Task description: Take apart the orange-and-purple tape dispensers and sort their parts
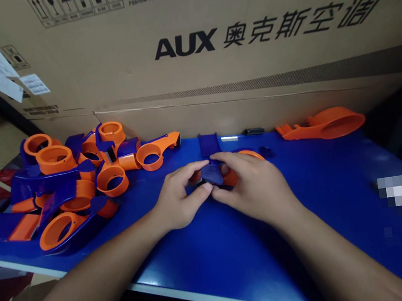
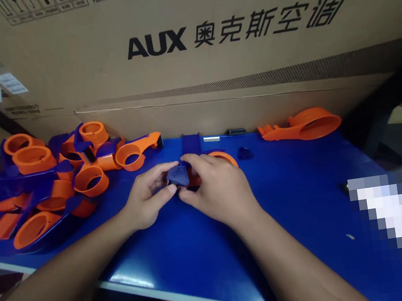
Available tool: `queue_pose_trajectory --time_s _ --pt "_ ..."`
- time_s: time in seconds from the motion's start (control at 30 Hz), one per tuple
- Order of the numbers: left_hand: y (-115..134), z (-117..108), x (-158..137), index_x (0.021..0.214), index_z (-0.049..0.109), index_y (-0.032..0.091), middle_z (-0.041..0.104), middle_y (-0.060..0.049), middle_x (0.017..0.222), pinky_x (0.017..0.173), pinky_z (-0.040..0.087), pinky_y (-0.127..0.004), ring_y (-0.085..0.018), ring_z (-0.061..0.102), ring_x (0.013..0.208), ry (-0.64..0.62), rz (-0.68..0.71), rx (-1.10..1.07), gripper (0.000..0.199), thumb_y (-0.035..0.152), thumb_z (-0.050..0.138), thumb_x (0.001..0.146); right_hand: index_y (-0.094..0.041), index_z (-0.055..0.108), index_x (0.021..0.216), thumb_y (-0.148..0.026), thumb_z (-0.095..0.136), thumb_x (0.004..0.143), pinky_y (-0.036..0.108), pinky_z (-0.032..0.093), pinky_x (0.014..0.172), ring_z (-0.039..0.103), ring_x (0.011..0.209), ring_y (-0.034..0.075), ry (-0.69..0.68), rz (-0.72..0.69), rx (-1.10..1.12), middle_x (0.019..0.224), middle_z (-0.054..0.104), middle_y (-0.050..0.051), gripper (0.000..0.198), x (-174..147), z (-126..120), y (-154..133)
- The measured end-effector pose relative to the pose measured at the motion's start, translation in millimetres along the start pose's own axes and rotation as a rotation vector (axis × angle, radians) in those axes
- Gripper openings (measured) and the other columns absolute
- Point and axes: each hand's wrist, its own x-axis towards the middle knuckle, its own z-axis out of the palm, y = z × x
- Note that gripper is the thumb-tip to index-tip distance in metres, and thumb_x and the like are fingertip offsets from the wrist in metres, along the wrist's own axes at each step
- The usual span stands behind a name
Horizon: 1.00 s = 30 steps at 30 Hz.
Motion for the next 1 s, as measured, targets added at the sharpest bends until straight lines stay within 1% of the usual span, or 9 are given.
queue_pose_trajectory --time_s 0.07,0.17,0.3,0.4,0.5,0.6,0.67,0.83,1.0 --pt "-2.0 0.6 -0.8 0.135 0.062 0.022 0.072 -0.008 0.121 0.093 0.058 -0.038 -0.022 0.069 0.105 0.041 0.069 0.160 0.047 0.024 0.066 0.088 -0.021 0.064 0.125 -0.035 0.071 0.075 0.038 0.055 0.079 0.073 0.092 0.028 -0.007 0.013 -0.020 0.102 0.077 0.007 0.053 0.5 -1.1 3.1" --pt "-3.7 2.3 -0.6 0.132 0.063 0.021 0.074 -0.007 0.116 0.086 0.060 -0.033 -0.018 0.070 0.097 0.084 0.145 0.289 0.044 0.024 0.066 0.088 -0.021 0.065 0.126 -0.036 0.071 0.075 0.037 0.054 0.077 0.074 0.092 0.028 -0.008 0.016 -0.072 0.103 0.078 0.008 0.053 0.5 -1.2 4.2" --pt "-3.9 6.2 -0.6 0.128 0.064 0.021 0.074 -0.006 0.115 0.084 0.062 -0.030 -0.017 0.071 0.099 0.121 0.144 0.371 0.042 0.034 0.070 0.088 -0.020 0.065 0.127 -0.036 0.070 0.077 0.037 0.053 0.076 0.074 0.093 0.029 -0.024 0.010 -0.138 0.107 0.079 0.010 0.053 -0.8 2.2 0.7" --pt "-3.3 8.8 -1.7 0.129 0.061 0.021 0.073 -0.006 0.120 0.090 0.061 -0.033 -0.019 0.071 0.105 0.125 0.155 0.481 0.047 0.036 0.073 0.086 -0.019 0.064 0.130 -0.028 0.069 0.076 0.037 0.053 0.077 0.074 0.095 0.029 -0.054 0.013 -0.149 0.108 0.079 0.009 0.055 -1.8 5.5 -2.7" --pt "-2.5 8.2 -1.5 0.127 0.061 0.020 0.074 -0.006 0.115 0.089 0.061 -0.035 -0.020 0.072 0.103 0.106 0.130 0.569 0.047 0.035 0.074 0.084 -0.018 0.063 0.134 -0.022 0.066 0.077 0.038 0.055 0.079 0.074 0.098 0.029 -0.083 0.002 -0.135 0.111 0.079 0.009 0.057 -2.7 7.5 -4.2" --pt "-2.2 4.3 1.4 0.124 0.063 0.019 0.075 -0.005 0.110 0.088 0.061 -0.035 -0.021 0.072 0.100 0.084 0.127 0.632 0.042 0.027 0.071 0.084 -0.017 0.063 0.136 -0.026 0.065 0.081 0.038 0.056 0.079 0.074 0.100 0.029 -0.100 -0.015 -0.086 0.117 0.077 0.010 0.055 -3.5 5.7 -3.2" --pt "-2.4 1.3 3.7 0.123 0.063 0.018 0.075 -0.006 0.113 0.091 0.059 -0.035 -0.021 0.072 0.103 0.071 0.167 0.657 0.042 0.024 0.071 0.082 -0.018 0.065 0.135 -0.028 0.064 0.084 0.037 0.057 0.078 0.074 0.095 0.027 -0.092 -0.015 -0.054 0.112 0.078 0.009 0.052 -3.9 2.4 -2.0" --pt "-3.5 -1.4 5.2 0.122 0.063 0.016 0.075 -0.007 0.117 0.097 0.057 -0.037 -0.023 0.071 0.108 0.050 0.245 0.688 0.042 0.023 0.070 0.082 -0.022 0.075 0.120 -0.034 0.066 0.088 0.036 0.054 0.076 0.071 0.089 0.025 -0.008 -0.059 -0.082 0.102 0.077 0.007 0.036 -3.0 -6.5 1.0" --pt "-0.7 0.3 3.4 0.123 0.063 0.017 0.075 -0.007 0.116 0.096 0.057 -0.037 -0.023 0.072 0.106 0.036 0.266 0.707 0.041 0.024 0.069 0.083 -0.022 0.078 0.112 -0.036 0.067 0.090 0.042 0.049 0.087 0.066 0.098 0.028 0.056 -0.172 -0.128 0.114 0.074 0.010 0.028 -0.5 -6.7 6.5"
